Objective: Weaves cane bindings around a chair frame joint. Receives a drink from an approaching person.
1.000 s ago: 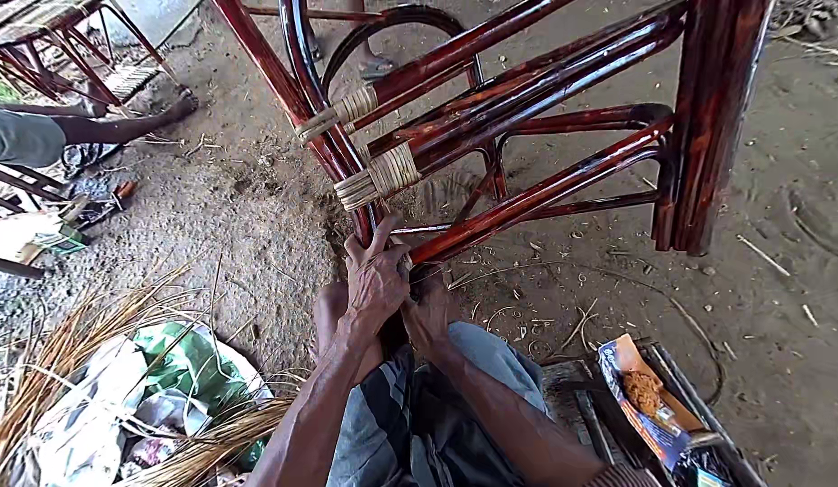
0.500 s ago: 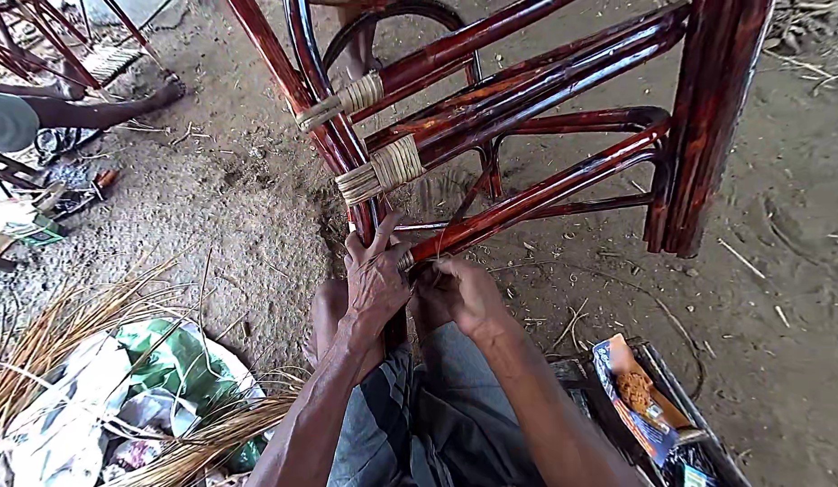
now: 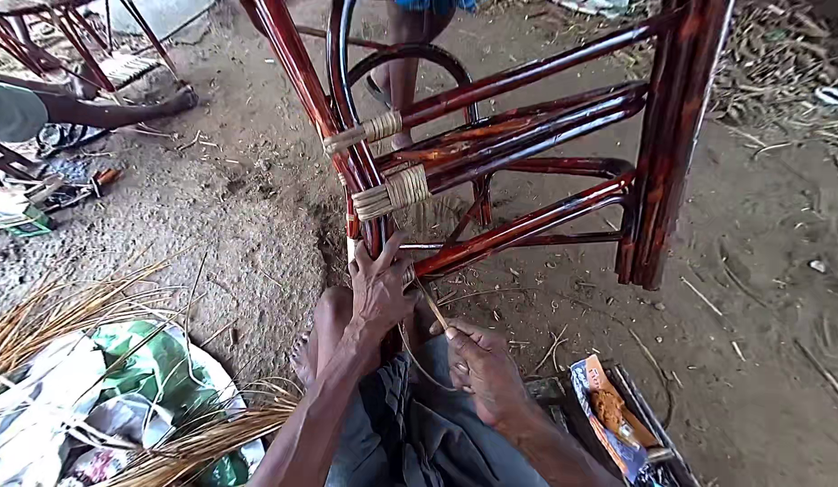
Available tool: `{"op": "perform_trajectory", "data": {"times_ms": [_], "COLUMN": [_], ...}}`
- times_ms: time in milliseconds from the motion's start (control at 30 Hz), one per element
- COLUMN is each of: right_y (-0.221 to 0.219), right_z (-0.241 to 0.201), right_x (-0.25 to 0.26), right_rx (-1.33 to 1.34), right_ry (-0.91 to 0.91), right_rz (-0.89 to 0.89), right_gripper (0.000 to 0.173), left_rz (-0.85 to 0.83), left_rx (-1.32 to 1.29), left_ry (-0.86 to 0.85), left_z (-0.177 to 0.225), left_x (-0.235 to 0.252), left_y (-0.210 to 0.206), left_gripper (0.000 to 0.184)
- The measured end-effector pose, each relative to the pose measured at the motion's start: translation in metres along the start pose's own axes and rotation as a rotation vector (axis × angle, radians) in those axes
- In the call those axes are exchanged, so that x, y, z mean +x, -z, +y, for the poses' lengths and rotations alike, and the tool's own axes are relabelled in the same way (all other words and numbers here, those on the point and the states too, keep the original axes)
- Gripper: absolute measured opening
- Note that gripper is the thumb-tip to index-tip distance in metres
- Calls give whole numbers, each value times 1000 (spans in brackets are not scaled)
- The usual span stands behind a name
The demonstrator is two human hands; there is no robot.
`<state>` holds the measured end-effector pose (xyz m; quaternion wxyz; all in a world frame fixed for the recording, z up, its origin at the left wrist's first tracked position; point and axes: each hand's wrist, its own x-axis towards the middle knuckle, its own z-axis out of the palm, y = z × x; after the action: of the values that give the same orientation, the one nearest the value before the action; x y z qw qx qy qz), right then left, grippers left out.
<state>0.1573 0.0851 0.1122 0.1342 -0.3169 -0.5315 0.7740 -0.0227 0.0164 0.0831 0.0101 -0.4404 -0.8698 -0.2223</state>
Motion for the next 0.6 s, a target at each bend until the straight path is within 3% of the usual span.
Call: {"op": "perform_trajectory", "data": {"times_ms": [200,267,367,433,467,533,600], "right_y": [-1,4,42,62,62,46,26], "right_z": [-33,-51,-91,-106,-110,-95,-74], "right_x": [3,-13,-44,-54,-48,-7,60], "right_rx": [-143,-61,239,345,200,-343,-846], "right_ry": [106,191,303,367,445,610,640], "right_rz": [-102,-304,-759,-882,-790,-388,-167], "right_gripper": [28,31,31,26,26,23,49], "left_rz": [211,288,329,350,355,360,403], "left_rx": [-65,-78,-76,-66,-72,-133,-179], "left_ry": [-64,-37,9,21,29,39,26], "left_z": [-8,-9,-9,-12,-12,-9,-9], "left_x": [1,11,19,22,22,19,17], "left_y": [-14,-23,-27,-32,-33,-30,-32], "left_gripper": [27,25,23,23,24,21,19]}}
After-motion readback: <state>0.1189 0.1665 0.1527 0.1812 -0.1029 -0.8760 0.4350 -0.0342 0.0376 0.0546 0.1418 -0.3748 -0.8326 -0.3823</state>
